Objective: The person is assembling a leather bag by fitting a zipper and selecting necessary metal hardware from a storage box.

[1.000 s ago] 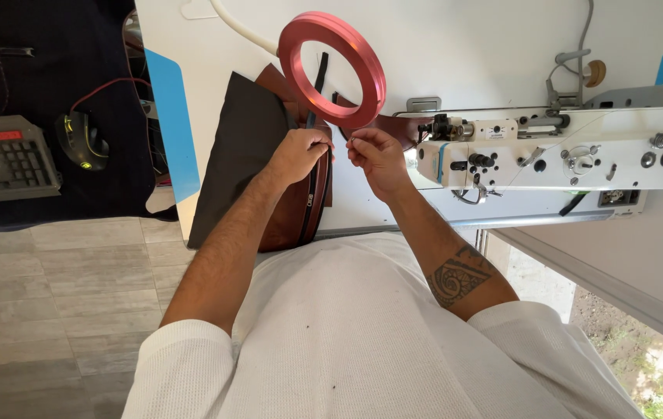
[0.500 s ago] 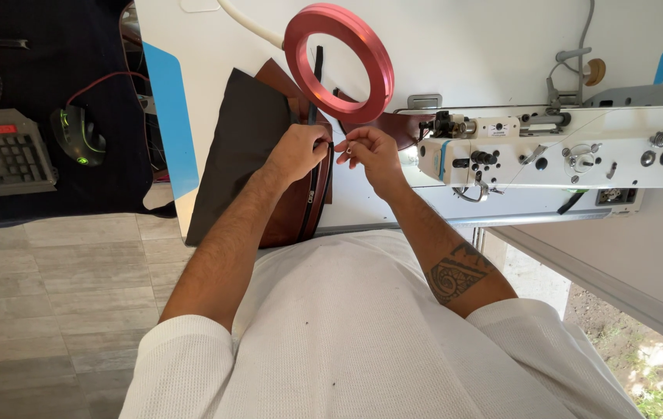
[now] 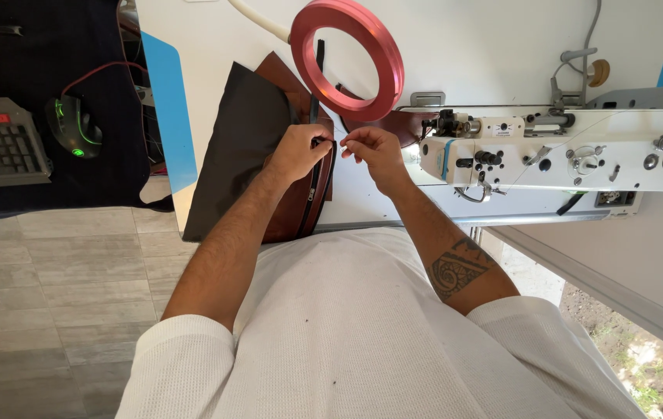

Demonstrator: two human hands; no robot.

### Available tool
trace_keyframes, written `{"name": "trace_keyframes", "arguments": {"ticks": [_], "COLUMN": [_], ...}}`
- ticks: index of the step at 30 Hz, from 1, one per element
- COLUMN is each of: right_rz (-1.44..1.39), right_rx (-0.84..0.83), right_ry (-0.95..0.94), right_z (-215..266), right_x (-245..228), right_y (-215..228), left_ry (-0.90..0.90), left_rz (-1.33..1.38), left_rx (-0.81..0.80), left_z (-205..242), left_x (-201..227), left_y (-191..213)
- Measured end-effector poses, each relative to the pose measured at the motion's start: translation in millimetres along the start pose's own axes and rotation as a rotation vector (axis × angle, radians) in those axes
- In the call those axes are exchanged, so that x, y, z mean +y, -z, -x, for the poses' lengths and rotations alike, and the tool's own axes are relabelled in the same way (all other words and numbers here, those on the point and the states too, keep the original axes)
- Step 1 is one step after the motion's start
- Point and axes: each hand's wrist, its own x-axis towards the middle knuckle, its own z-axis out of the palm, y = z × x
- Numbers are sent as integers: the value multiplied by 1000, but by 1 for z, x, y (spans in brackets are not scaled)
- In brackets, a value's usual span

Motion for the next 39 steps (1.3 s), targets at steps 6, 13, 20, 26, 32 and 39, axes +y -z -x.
{"name": "trace_keyframes", "arguments": {"ticks": [6,13,20,26,32,39], "right_rz": [19,142,275,339,372,355], "right_rx": [-29,-27,-56,-65,-55,-73], "right_ry": [-3,-2,23,37,16,36], "right_z": [-8,-10,-15,-16,-10,-10], "right_x": [10,4,6,-1,-10,-9], "right_y": [6,2,3,-2,-7,-2], "left_ry": [17,2,-23,-74,-84,-71], "left_rz": [86,80,60,29,39,45], "left_rx": [16,-14,-34,-11,-2,-9], "left_z": [2,1,6,10,11,12], "left_x": [-2,-6,6,5,8,11], "left_y": [-3,-5,2,1,1,1]}}
